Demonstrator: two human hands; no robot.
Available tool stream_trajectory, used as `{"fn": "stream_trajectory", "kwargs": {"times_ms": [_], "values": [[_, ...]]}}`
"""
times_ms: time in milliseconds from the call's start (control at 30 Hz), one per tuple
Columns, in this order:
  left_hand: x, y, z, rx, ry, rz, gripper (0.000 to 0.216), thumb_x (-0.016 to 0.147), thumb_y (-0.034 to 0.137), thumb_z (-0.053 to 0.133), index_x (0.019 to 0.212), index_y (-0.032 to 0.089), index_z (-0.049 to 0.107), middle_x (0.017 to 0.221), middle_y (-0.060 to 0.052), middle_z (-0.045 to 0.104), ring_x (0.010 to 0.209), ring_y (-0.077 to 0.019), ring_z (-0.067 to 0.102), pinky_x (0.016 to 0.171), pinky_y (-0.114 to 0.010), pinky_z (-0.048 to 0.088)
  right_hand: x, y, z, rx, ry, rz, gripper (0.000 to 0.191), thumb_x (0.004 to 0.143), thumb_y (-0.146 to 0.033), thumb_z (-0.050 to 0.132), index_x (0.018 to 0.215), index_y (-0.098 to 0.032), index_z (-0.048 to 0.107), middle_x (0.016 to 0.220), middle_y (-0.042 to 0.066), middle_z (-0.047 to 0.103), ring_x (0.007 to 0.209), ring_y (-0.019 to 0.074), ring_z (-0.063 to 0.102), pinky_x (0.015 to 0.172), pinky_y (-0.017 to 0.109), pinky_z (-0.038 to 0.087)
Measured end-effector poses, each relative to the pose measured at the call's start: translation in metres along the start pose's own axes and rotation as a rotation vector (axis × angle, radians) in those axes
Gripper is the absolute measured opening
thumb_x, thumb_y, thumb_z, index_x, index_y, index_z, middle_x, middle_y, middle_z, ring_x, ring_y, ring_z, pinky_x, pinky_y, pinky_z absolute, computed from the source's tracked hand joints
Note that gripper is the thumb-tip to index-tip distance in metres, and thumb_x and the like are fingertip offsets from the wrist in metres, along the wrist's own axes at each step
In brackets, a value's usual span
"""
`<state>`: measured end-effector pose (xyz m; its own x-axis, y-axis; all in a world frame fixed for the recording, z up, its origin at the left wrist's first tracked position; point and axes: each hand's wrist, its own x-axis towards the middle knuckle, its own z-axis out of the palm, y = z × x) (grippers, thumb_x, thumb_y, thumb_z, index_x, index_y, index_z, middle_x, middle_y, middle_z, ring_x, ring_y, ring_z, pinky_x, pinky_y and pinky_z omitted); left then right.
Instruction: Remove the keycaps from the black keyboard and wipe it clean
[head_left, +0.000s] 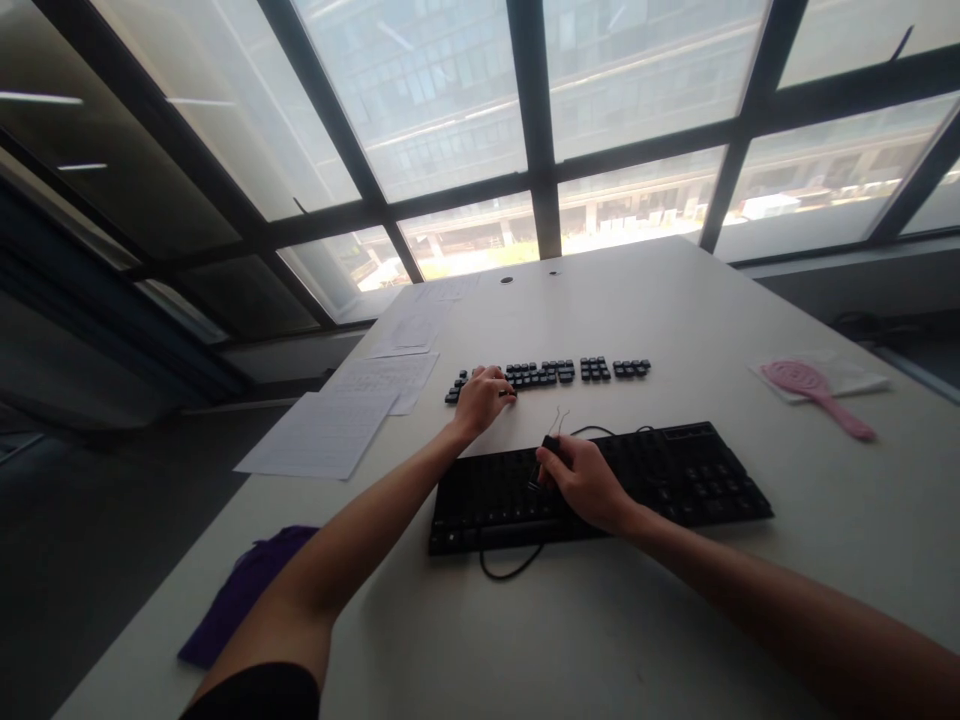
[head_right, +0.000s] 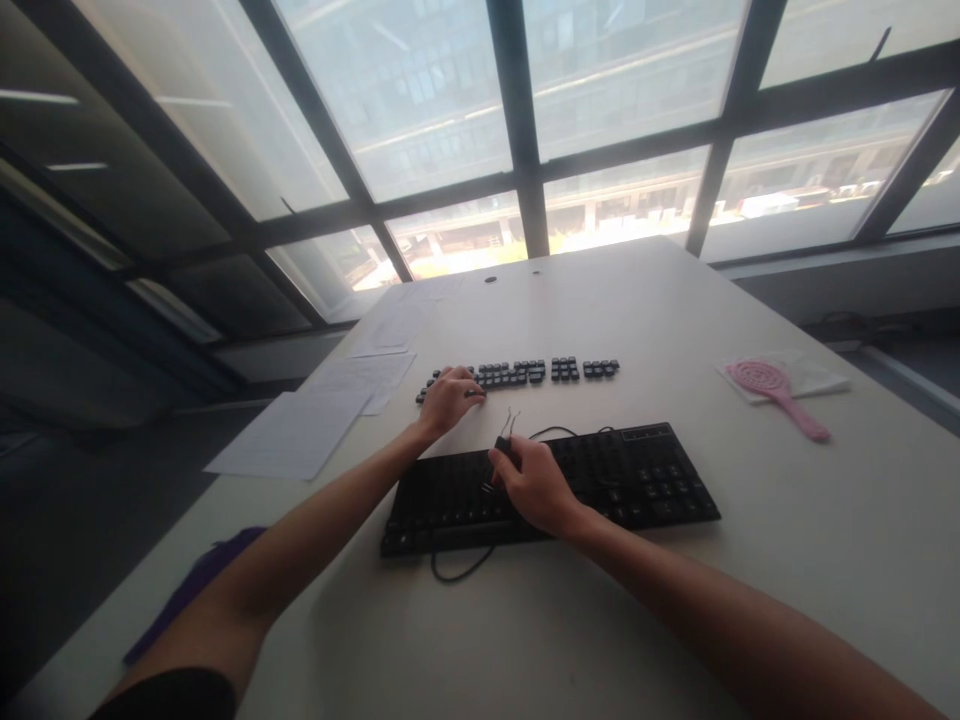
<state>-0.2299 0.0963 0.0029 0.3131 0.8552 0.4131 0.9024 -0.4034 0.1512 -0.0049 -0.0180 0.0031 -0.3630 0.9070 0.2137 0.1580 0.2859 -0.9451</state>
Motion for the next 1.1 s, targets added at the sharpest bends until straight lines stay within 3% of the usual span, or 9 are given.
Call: {"fn": "stream_trajectory", "kwargs": {"times_ms": [300,467,600,800,933,1100], "values": [[0.006,-0.002,-0.001,-0.025,0.016,-0.036,0.010,0.075,0.018,0.079,0.083,0.021,0.075,0.096,-0.006,0.064,0.099,-0.0253,0.054,0.090,-0.039,0.049,0.000,0.003,0.000,0.025,-0.005,0.001,0.033,0.095,-0.033,0.053,0.067,-0.018,0.061,0.061,0.001,0.063,0.058,0.0151,0.058,0.060,0.026,0.043],[0.001,0.012,-0.015,-0.058,0.051,-0.060,0.013,0.075,0.020,0.080,0.086,0.019,0.073,0.097,-0.007,0.063,0.098,-0.0252,0.054,0.090,-0.039,0.048,0.003,0.003,-0.004,0.127,0.102,-0.001,0.027,0.094,-0.035,0.055,0.075,-0.017,0.062,0.069,0.003,0.066,0.064,0.0165,0.059,0.061,0.027,0.045],[-0.027,0.046,-0.033,-0.155,0.072,-0.021,0.003,0.085,0.019,0.069,0.087,0.020,0.071,0.096,-0.005,0.064,0.096,-0.0226,0.056,0.091,-0.038,0.046,0.009,-0.001,-0.013,0.145,0.097,-0.016,0.022,0.093,-0.033,0.056,0.078,-0.017,0.061,0.070,0.003,0.066,0.065,0.0166,0.059,0.062,0.027,0.045],[-0.087,0.101,-0.048,-0.364,-0.075,-0.017,0.009,0.089,0.017,0.062,0.090,0.021,0.070,0.091,-0.004,0.065,0.091,-0.0203,0.058,0.085,-0.035,0.047,0.005,-0.005,-0.024,-0.019,-0.040,-0.081,0.023,0.091,-0.028,0.055,0.071,-0.018,0.060,0.067,0.001,0.063,0.064,0.0156,0.056,0.063,0.028,0.044],[-0.107,0.112,-0.042,-0.442,-0.087,-0.050,0.012,0.090,0.016,0.059,0.089,0.021,0.070,0.091,-0.005,0.065,0.091,-0.0201,0.059,0.084,-0.034,0.048,-0.002,-0.005,-0.023,-0.078,-0.122,-0.073,0.022,0.090,-0.025,0.055,0.070,-0.018,0.059,0.064,0.000,0.062,0.061,0.0153,0.054,0.061,0.027,0.042],[-0.110,0.112,-0.035,-0.466,-0.076,-0.070,0.012,0.087,0.015,0.060,0.089,0.021,0.070,0.092,-0.005,0.066,0.091,-0.0207,0.060,0.085,-0.035,0.048,-0.007,-0.008,-0.021,-0.123,-0.196,-0.136,0.022,0.090,-0.024,0.055,0.069,-0.019,0.057,0.064,-0.001,0.060,0.062,0.0152,0.052,0.060,0.026,0.039]]}}
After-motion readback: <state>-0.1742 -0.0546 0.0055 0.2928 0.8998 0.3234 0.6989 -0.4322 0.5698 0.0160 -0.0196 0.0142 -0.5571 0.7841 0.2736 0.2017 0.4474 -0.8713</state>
